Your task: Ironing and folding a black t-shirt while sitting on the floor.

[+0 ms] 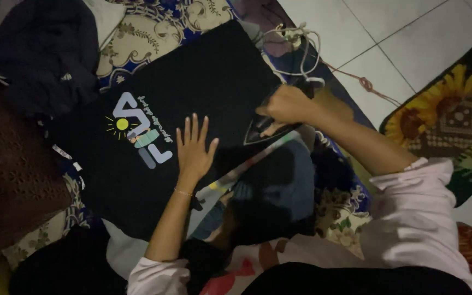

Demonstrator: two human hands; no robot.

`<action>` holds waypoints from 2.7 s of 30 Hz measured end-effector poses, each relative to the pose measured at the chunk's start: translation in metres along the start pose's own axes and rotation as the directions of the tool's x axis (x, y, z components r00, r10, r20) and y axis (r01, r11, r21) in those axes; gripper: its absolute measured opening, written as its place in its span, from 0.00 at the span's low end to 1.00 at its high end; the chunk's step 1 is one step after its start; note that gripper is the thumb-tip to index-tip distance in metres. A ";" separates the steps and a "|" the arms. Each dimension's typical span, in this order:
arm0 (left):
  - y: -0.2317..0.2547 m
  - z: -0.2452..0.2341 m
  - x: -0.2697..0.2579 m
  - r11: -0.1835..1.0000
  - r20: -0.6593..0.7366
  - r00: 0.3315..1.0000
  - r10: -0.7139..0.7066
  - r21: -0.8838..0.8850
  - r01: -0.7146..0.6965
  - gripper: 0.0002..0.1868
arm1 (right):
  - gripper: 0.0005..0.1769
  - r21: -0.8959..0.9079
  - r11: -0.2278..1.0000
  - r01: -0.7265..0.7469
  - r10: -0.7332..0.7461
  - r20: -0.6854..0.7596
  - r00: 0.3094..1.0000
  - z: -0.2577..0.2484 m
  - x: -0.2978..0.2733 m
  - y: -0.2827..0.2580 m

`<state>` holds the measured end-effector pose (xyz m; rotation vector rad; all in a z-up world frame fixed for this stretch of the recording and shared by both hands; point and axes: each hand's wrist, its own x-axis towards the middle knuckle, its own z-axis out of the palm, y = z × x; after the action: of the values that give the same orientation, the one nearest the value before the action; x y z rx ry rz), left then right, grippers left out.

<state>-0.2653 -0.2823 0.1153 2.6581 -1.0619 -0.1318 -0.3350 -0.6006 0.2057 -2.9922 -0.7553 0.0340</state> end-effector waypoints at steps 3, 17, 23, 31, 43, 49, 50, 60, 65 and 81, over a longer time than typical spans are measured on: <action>-0.002 0.002 -0.012 1.000 -0.004 1.000 0.000 0.019 0.000 0.38 | 0.37 0.040 0.995 0.090 -0.085 -0.102 0.991 0.013 0.001 0.003; -0.013 0.015 -0.014 0.998 -0.167 0.984 0.055 -0.003 -0.056 0.37 | 0.43 -0.051 0.997 -0.063 0.064 0.010 0.998 0.006 0.037 -0.032; -0.044 -0.008 -0.036 0.984 -0.163 0.981 -0.105 0.124 0.126 0.36 | 0.40 -0.049 0.998 -0.026 0.027 0.006 1.000 0.007 0.060 -0.061; -0.067 -0.009 -0.054 0.980 -0.202 0.969 -0.141 0.108 0.165 0.36 | 0.40 0.010 0.998 0.062 -0.061 -0.047 0.997 0.007 0.081 -0.080; -0.068 -0.010 -0.055 0.988 -0.183 0.973 -0.143 0.039 0.152 0.32 | 0.39 -0.008 0.999 0.043 -0.043 -0.040 0.998 0.017 0.094 -0.097; -0.074 -0.003 -0.057 0.990 -0.244 0.960 -0.134 -0.002 0.138 0.29 | 0.39 -0.030 1.000 -0.007 0.006 -0.047 0.999 0.016 0.102 -0.113; -0.077 -0.002 -0.056 0.991 -0.266 0.955 -0.130 -0.026 0.128 0.29 | 0.39 -0.042 0.998 0.041 -0.042 -0.031 0.999 0.015 0.102 -0.116; -0.106 0.019 -0.050 0.845 -0.382 0.891 -0.244 -0.535 0.002 0.27 | 0.39 -0.011 0.999 0.047 -0.047 -0.055 0.997 0.011 0.123 -0.144; -0.101 0.013 -0.052 0.792 -0.386 0.877 -0.285 -0.611 -0.011 0.28 | 0.39 0.012 1.000 -0.025 0.027 -0.113 0.993 0.018 0.129 -0.152; -0.099 0.012 -0.055 0.837 -0.425 0.863 -0.275 -0.548 -0.003 0.26 | 0.41 -0.032 0.999 -0.005 0.004 -0.011 1.000 0.014 0.111 -0.124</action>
<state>-0.2419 -0.1787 0.0744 2.0828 -0.5507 0.1899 -0.2964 -0.4384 0.1978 -3.0218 -0.7555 0.0063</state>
